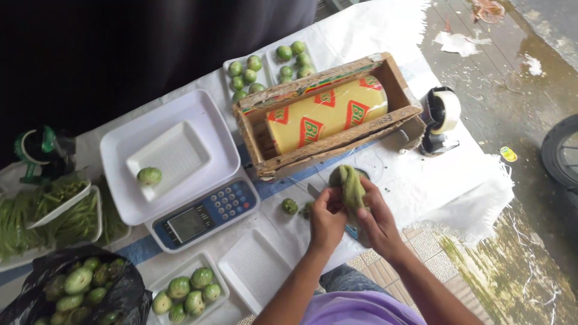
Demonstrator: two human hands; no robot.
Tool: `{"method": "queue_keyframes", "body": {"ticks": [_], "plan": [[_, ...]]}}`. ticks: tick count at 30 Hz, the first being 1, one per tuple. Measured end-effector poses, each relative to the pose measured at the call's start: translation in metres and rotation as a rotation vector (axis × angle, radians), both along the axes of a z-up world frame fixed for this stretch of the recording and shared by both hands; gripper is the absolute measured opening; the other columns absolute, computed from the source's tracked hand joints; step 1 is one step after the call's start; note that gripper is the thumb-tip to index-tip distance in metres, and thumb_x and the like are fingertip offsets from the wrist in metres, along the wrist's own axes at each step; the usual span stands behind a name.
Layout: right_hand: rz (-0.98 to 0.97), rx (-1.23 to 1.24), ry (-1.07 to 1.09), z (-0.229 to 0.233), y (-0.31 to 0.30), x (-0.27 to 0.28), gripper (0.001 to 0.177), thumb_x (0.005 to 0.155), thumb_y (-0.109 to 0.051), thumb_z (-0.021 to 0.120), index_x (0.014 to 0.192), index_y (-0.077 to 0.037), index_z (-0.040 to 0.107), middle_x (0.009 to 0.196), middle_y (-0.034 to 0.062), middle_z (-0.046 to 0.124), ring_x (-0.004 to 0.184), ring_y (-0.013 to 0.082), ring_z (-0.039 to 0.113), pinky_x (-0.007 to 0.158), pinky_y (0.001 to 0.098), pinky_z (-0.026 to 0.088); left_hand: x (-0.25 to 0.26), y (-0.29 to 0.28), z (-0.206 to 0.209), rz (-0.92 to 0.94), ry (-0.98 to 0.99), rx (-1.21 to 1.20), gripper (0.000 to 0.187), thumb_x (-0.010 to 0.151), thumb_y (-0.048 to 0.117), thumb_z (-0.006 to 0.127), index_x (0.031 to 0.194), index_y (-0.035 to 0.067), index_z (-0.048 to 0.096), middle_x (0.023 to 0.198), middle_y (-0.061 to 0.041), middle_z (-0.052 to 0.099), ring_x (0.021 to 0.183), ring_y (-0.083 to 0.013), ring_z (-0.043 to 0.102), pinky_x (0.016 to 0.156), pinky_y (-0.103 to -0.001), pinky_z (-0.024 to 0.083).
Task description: Sorting and trimming small green vegetables before placing them on trays for packaging.
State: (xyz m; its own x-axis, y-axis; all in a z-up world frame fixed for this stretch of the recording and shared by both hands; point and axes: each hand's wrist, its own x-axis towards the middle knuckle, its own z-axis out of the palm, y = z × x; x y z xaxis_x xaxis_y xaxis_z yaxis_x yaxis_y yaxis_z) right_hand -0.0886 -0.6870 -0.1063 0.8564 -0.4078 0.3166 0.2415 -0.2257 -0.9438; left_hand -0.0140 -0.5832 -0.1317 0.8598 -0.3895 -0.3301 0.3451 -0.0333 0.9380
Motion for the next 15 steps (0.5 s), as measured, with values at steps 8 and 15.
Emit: {"method": "queue_keyframes", "body": {"ticks": [8,15], "plan": [[-0.253,0.342,0.322,0.025,-0.004,0.026,0.036,0.109,-0.023,0.037,0.131,-0.001,0.053,0.105,0.0188,0.060,0.099,0.0267,0.055,0.089,0.0448,0.044,-0.023,-0.015,0.018,0.119,0.011,-0.237,0.036,0.079,-0.002,0.083,0.114,0.002,0.074,0.095,-0.011,0.076,0.089,-0.0153,0.074,0.082,-0.029,0.063],[-0.372,0.654,0.552,0.001,-0.033,0.045,0.029,0.102,-0.026,0.058,0.117,-0.006,0.074,0.096,0.0199,0.069,0.085,0.0250,0.061,0.077,0.0407,0.049,-0.021,-0.003,0.024,-0.054,0.074,-0.405,0.052,0.079,-0.002,0.086,0.128,0.001,0.068,0.107,-0.013,0.076,0.099,-0.0158,0.074,0.091,-0.029,0.063]]}}
